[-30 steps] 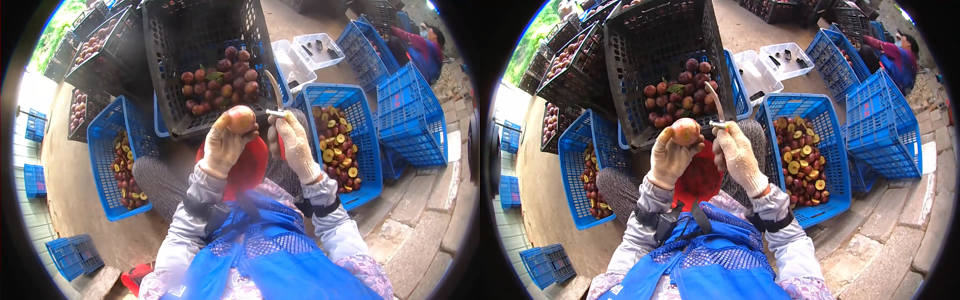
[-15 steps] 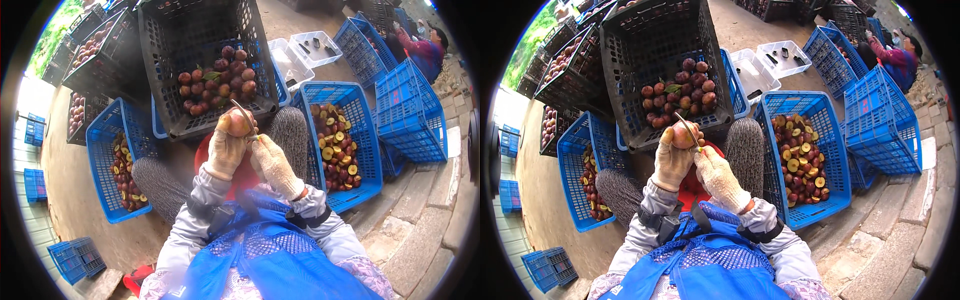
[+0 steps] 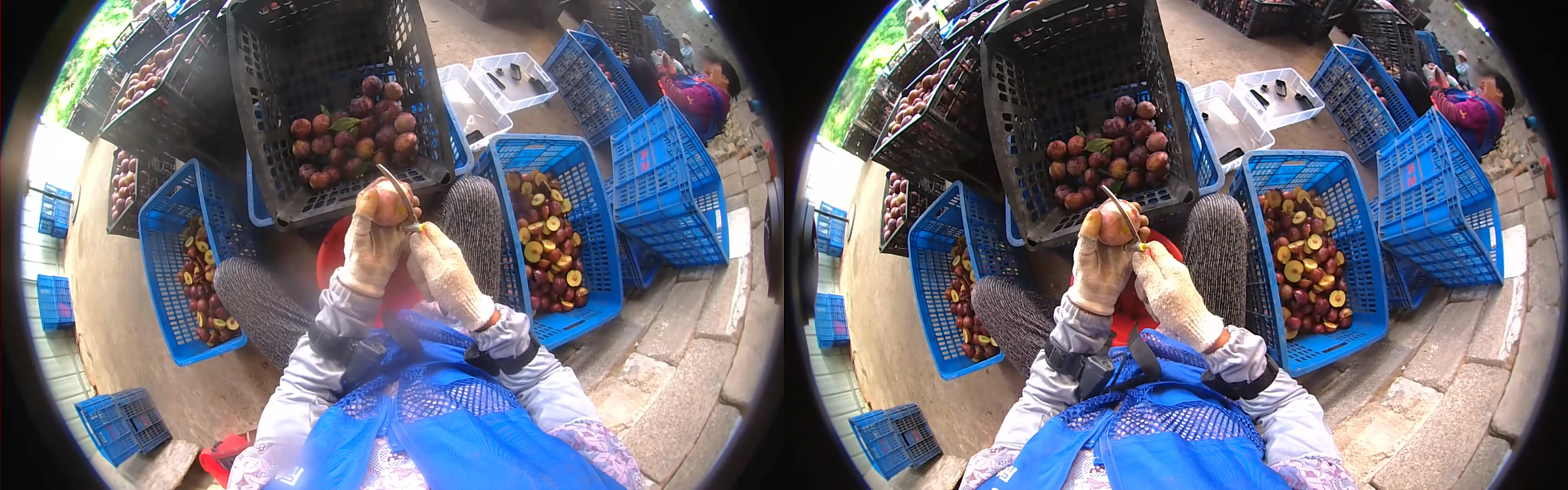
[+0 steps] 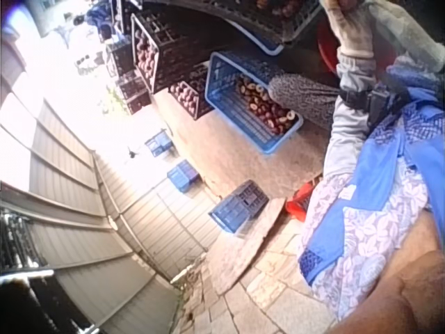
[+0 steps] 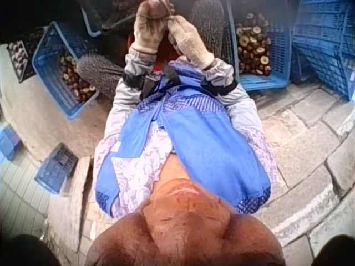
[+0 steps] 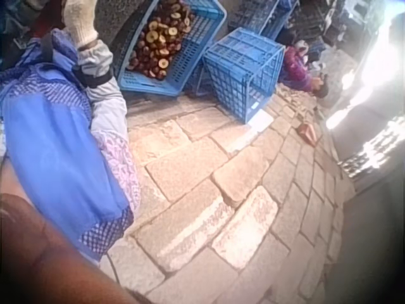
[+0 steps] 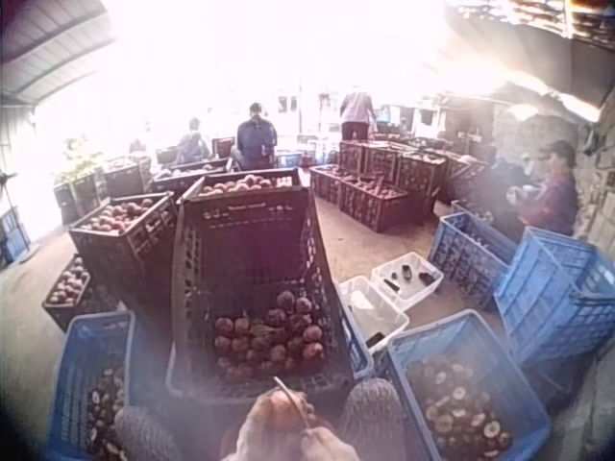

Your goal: Peeling and cutting plums in an agricultural processing area.

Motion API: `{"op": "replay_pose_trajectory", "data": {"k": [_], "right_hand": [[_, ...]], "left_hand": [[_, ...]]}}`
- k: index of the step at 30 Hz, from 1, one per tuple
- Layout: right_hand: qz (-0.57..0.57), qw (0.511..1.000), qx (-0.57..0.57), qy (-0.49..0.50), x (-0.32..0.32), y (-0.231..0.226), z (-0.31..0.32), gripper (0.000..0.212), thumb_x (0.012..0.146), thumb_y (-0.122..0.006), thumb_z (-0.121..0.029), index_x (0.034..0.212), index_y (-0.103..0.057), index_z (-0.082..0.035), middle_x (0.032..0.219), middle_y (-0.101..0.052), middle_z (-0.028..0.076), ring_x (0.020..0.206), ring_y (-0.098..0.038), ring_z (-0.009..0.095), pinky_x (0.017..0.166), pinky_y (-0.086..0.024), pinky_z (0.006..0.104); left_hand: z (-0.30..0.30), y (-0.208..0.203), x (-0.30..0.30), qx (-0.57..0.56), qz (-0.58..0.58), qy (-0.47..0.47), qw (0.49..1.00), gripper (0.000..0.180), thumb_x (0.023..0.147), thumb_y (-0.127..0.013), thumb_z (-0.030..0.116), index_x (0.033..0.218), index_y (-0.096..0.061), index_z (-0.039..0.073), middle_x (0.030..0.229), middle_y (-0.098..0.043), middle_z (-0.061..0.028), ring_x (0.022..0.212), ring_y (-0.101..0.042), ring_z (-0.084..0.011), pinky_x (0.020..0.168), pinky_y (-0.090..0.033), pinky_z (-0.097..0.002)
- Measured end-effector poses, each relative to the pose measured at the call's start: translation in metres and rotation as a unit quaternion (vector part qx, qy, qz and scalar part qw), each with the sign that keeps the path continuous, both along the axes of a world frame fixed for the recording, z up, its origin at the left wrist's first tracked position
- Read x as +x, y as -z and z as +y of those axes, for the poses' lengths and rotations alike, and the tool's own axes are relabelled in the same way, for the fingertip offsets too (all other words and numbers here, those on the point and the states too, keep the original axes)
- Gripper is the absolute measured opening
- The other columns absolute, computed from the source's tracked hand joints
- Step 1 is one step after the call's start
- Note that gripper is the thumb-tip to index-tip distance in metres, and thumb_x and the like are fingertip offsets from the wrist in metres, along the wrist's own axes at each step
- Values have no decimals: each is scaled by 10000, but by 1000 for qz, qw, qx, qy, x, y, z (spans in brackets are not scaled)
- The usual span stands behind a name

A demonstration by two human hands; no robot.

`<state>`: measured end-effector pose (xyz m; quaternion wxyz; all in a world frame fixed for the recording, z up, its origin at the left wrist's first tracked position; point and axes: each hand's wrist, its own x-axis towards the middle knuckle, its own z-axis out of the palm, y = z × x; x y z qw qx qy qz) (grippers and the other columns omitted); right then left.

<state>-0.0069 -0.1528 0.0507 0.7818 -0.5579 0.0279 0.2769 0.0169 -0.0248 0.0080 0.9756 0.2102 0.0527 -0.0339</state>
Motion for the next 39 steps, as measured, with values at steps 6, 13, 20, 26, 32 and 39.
{"op": "replay_pose_trajectory", "data": {"k": [6, 13, 20, 26, 32, 39], "right_hand": [[-13, 1000, -5, 0, 11, 2, -1, 85, 955, -436, -156, 917, -487, -99, 646, -436, -65, 499, -383, -2, 422, -288, 151], [-115, 991, -73, 5, 3, 37, 0, 218, 943, -484, -214, 1047, -537, -30, 950, -557, 7, 874, -514, 126, 754, -446, 287], [-32, 999, 7, 21, -3, 33, -1, 212, 961, -448, -218, 1063, -528, -50, 917, -549, -4, 796, -499, 43, 674, -429, 192], [-59, 996, 60, 14, -9, 34, 1, 192, 958, -456, -249, 1012, -531, -80, 771, -502, -64, 609, -444, 15, 500, -361, 160], [-103, 992, 0, -75, 5, 19, -15, 337, 932, -525, -242, 1204, -499, -45, 1087, -544, 36, 1001, -496, 90, 817, -452, 230], [-20, 993, 60, -96, 21, 25, -19, 153, 936, -516, -239, 998, -529, -100, 823, -497, -83, 625, -445, -20, 492, -340, 130]], "left_hand": [[-2, -2, 11, 6, -22, -20, 1000, 455, 896, -522, 373, 1141, -490, -9, 1039, -576, -127, 948, -577, -241, 852, -480, -365], [-8, -9, 2, 138, -56, -57, 987, 311, 891, -531, 272, 1111, -449, 68, 1017, -520, -97, 925, -535, -189, 810, -460, -316], [-10, -15, -3, 191, -57, -57, 978, 432, 855, -595, 333, 1147, -449, 50, 1054, -544, -126, 914, -569, -220, 824, -476, -346], [-2, -9, -3, -9, -26, 103, 994, 443, 826, -623, 375, 1117, -515, 58, 1057, -587, -163, 998, -578, -323, 881, -471, -430], [9, -33, -2, 259, -5, 100, 961, 361, 699, -663, 38, 1021, -500, 43, 893, -567, -32, 828, -567, -130, 755, -462, -259], [9, -40, -4, 203, -59, 88, 973, 506, 690, -702, 75, 1134, -463, 38, 1014, -541, -47, 954, -520, -137, 866, -411, -277]]}}
